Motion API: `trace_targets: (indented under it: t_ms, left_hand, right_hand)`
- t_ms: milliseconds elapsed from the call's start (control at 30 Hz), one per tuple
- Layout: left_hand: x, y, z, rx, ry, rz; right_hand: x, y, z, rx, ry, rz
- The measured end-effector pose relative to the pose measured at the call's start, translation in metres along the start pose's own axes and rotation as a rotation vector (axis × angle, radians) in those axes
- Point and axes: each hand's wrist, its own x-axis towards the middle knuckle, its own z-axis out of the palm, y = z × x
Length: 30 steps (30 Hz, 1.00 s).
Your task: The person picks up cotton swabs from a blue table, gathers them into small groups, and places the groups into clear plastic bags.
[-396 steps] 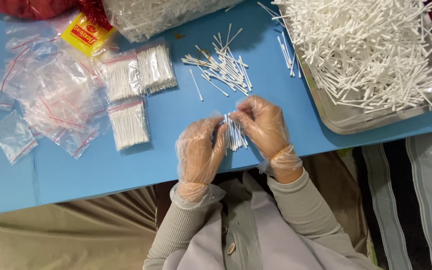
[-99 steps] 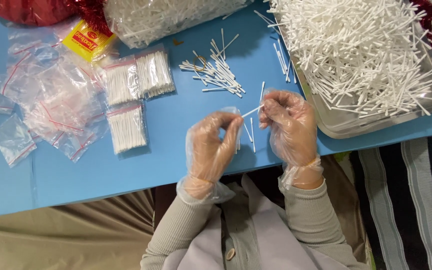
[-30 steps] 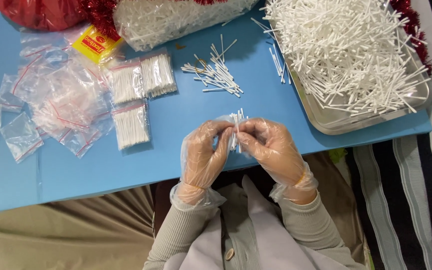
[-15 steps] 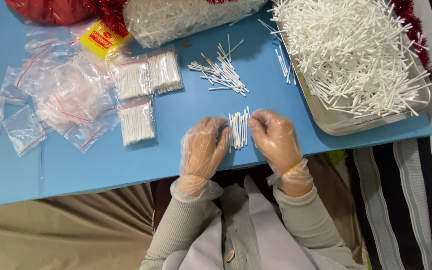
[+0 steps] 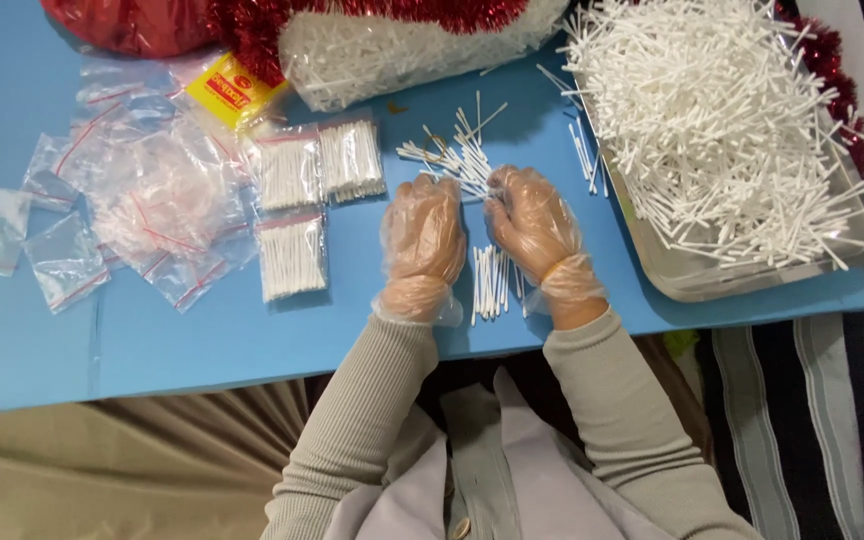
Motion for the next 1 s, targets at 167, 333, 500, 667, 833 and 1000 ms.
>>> trace_targets:
  t_ms: [167,333,500,667,833,1000]
  left_hand:
    - [0.0,-0.003,0.015,0.069,-0.049,0.0]
    - [-0.009,-0.003,0.014,0.091,-0.024,-0.002]
    - [-0.013,0.004,-0.028,-0.042,-0.095,-0.002]
    - [-0.031,0.018,-0.079,-0.522,-0.016,0.027]
    - [-0.045,0.024,-0.084,-0.729,-0.024,0.041]
    - [-0.056,0.028,-0.08,-0.759,-0.036,0.071]
  right_hand:
    - [0.002,-0.004,0.001,-0.034,0.017,-0.026]
    - [0.0,-0.02,-0.012,0.051,0.026,0.019]
    - [-0.012,-0.042,-0.028,0.32,0.158,0.068]
    - [-0.034,-0.057,-0.045,0.779,0.215,0.06]
    - [-0.052,-0.056,-0.044,0.956,0.319,0.085]
    - [-0.058,-0.06,-0.047,1.03,0.349,0.086]
